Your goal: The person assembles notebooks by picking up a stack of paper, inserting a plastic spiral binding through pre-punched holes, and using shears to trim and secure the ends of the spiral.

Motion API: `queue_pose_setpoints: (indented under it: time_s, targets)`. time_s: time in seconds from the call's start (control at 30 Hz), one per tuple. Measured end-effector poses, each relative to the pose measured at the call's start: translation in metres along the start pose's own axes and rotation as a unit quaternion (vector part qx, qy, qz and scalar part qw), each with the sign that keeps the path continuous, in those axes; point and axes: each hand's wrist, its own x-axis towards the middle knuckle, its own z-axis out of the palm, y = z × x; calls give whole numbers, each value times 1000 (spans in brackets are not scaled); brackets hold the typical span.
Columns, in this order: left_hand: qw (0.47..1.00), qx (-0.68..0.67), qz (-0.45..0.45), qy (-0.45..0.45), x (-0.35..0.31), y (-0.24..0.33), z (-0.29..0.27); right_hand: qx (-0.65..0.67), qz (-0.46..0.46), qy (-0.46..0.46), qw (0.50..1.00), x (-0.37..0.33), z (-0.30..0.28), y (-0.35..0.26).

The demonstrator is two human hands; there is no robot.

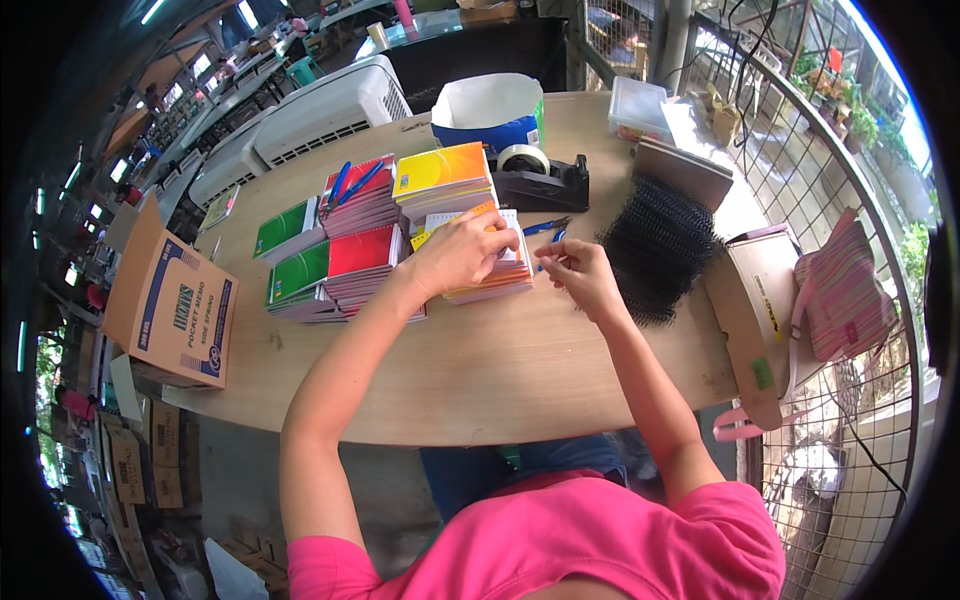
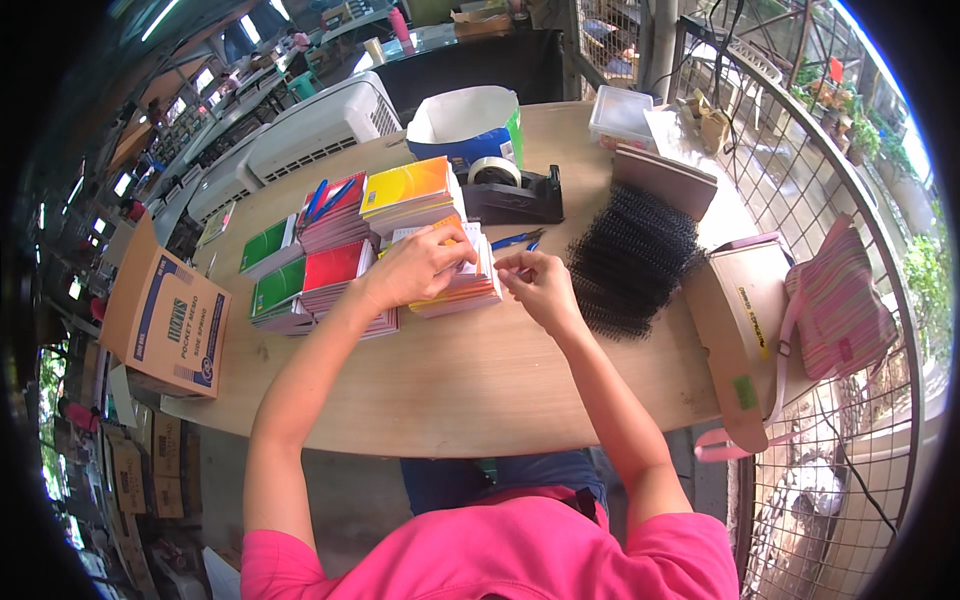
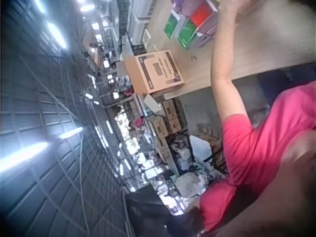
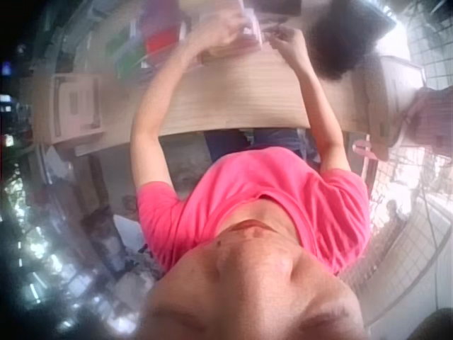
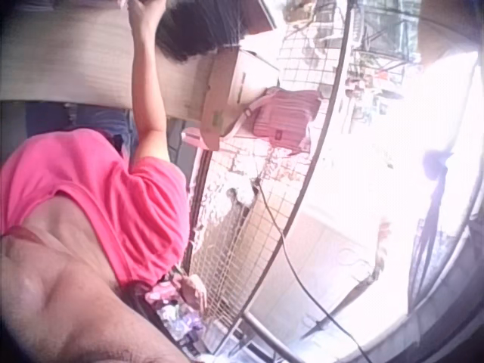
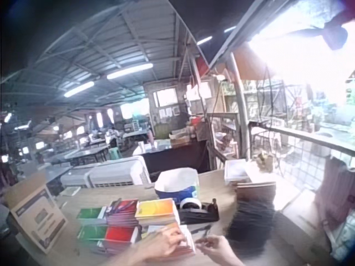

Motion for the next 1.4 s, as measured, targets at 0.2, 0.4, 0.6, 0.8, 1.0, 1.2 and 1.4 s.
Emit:
queue_pose_setpoints:
  time_s: [0.2, 0.4, 0.6, 0.8, 1.0, 1.2, 1.4]
  targets:
    - [991, 126, -22, 44, -1, 4, 24, 23, -48, 17, 998, 26, 4, 3]
    - [972, 169, 33, 162, -34, 7, 72, 14, -37, 8, 999, 0, 11, 13]
    - [979, 146, 68, 123, -1, 5, 64, -27, -123, 1, 992, 19, -15, 36]
    - [969, 200, -40, 143, 17, 16, 85, 103, -128, -30, 986, 32, 9, 33]
    - [976, 43, -30, 209, 44, 15, 72, 12, -97, 17, 995, 19, -31, 33]
    - [984, -118, -103, 90, 11, -27, 30, 118, -42, -14, 992, 19, -1, 6]
    - [987, -110, -103, 48, 24, -5, 2, 129, -36, -3, 991, 9, -18, 13]
